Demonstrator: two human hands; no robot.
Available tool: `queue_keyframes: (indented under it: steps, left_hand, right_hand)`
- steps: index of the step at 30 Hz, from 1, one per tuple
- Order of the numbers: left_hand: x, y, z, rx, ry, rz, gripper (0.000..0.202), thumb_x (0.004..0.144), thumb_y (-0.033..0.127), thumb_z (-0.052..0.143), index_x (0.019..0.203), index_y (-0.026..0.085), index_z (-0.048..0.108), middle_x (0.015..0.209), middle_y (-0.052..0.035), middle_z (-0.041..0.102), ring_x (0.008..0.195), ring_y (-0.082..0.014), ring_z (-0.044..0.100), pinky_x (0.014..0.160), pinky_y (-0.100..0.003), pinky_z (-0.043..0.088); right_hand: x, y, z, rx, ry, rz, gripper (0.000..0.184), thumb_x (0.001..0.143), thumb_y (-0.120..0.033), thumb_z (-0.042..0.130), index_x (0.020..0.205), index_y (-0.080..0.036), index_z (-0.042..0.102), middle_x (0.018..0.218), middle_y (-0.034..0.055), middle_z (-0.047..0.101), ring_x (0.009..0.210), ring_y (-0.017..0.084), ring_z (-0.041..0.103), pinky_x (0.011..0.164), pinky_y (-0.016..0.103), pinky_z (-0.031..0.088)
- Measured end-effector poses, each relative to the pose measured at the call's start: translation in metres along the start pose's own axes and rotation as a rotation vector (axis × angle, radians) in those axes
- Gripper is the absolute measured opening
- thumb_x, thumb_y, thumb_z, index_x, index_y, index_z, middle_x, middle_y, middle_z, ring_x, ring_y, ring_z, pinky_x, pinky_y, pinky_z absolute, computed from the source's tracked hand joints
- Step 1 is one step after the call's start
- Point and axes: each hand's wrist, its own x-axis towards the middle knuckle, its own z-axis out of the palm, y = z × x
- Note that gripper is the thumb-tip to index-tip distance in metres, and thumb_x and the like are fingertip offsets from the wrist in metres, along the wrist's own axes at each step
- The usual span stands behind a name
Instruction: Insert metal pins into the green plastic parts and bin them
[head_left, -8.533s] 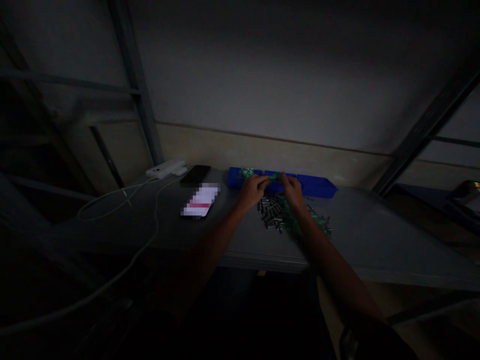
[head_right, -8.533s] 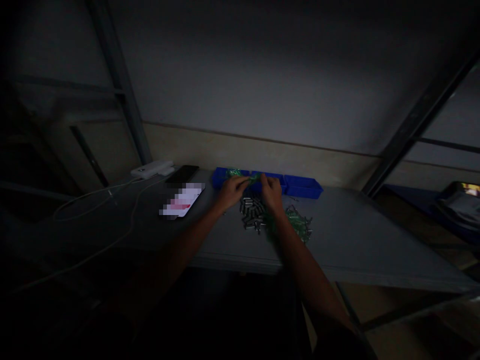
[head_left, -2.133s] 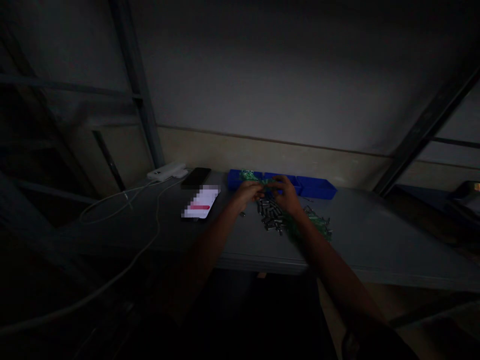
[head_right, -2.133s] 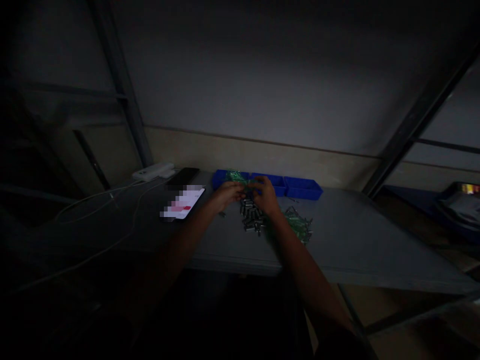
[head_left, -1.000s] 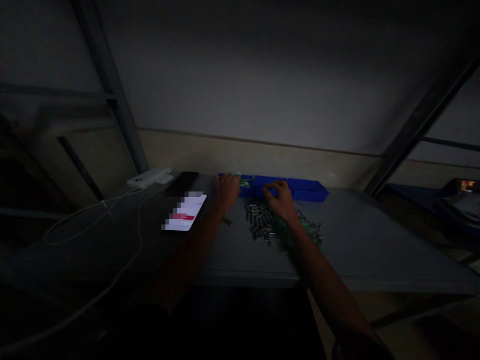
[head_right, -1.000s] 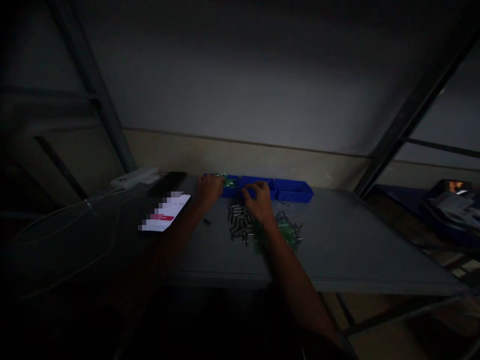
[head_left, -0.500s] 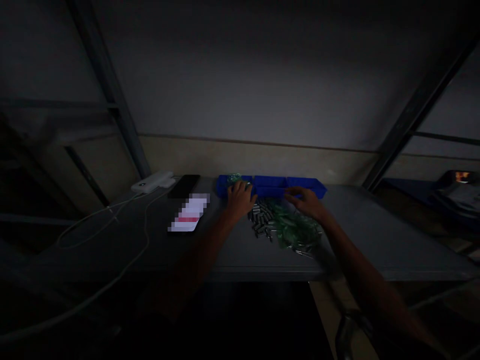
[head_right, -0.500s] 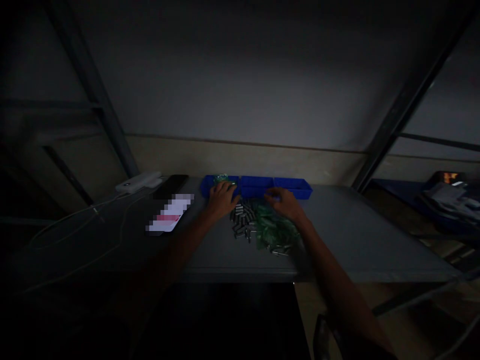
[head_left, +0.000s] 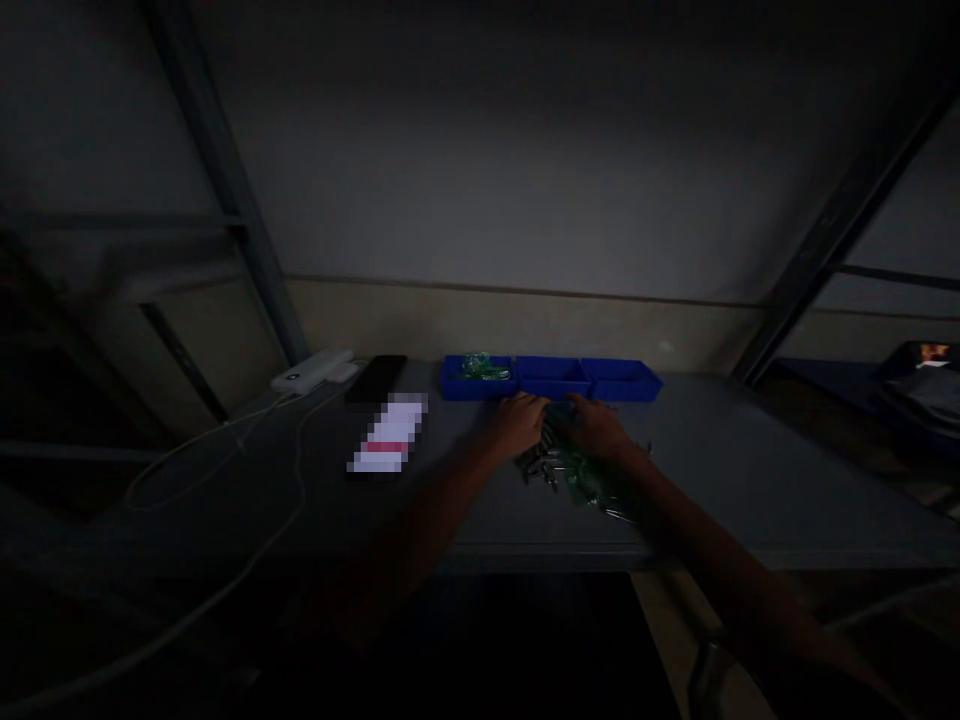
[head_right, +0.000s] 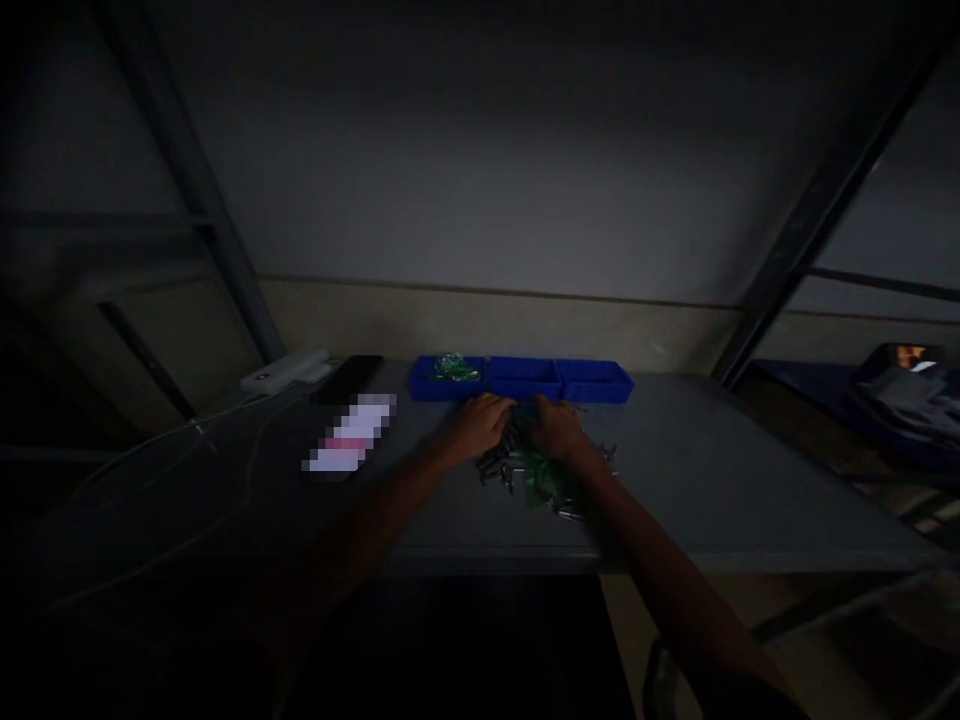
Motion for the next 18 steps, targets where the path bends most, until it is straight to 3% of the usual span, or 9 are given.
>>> queue_keyframes:
  steps: [6, 10, 14, 18]
  left_hand:
    - [0.001, -0.011, -0.004, -0.021, -0.027, -0.103, 0.033, 0.092, 0.022, 0.039, 0.117, 0.019, 0.06, 0.116, -0.0087, 0.066, 0.112, -0.0231, 0.057, 0.096, -0.036, 0.045]
    - [0.003, -0.015, -0.003, -0.101, 0.011, -0.133, 0.033, 0.091, 0.023, 0.041, 0.117, 0.018, 0.06, 0.114, -0.0099, 0.067, 0.11, -0.0222, 0.058, 0.095, -0.035, 0.045]
    - [0.008, -0.022, -0.006, -0.353, 0.179, -0.226, 0.031, 0.09, 0.024, 0.045, 0.115, 0.015, 0.06, 0.109, -0.0115, 0.068, 0.103, -0.0217, 0.062, 0.092, -0.034, 0.046]
    - [0.012, -0.034, -0.013, -0.747, 0.336, -0.358, 0.025, 0.09, 0.03, 0.046, 0.097, 0.015, 0.064, 0.081, -0.0069, 0.069, 0.075, -0.0187, 0.065, 0.075, -0.031, 0.049]
  right_hand:
    - [0.01, -0.017, 0.009, 0.046, -0.015, 0.004, 0.057, 0.079, -0.024, 0.059, 0.133, -0.011, 0.045, 0.124, 0.0192, 0.06, 0.112, 0.025, 0.059, 0.092, 0.034, 0.046]
    - [0.022, -0.016, 0.005, 0.118, 0.045, -0.001, 0.042, 0.079, -0.016, 0.053, 0.12, -0.011, 0.058, 0.113, 0.0161, 0.067, 0.101, 0.024, 0.064, 0.089, 0.033, 0.047]
    - [0.051, -0.019, -0.015, 0.356, 0.246, 0.017, 0.034, 0.074, -0.013, 0.045, 0.099, -0.012, 0.07, 0.095, 0.0112, 0.072, 0.088, 0.022, 0.067, 0.083, 0.033, 0.049]
    - [0.075, -0.047, -0.021, 0.742, 0.491, -0.018, 0.037, 0.074, -0.02, 0.042, 0.098, -0.012, 0.069, 0.089, 0.0092, 0.071, 0.078, 0.019, 0.065, 0.074, 0.03, 0.05]
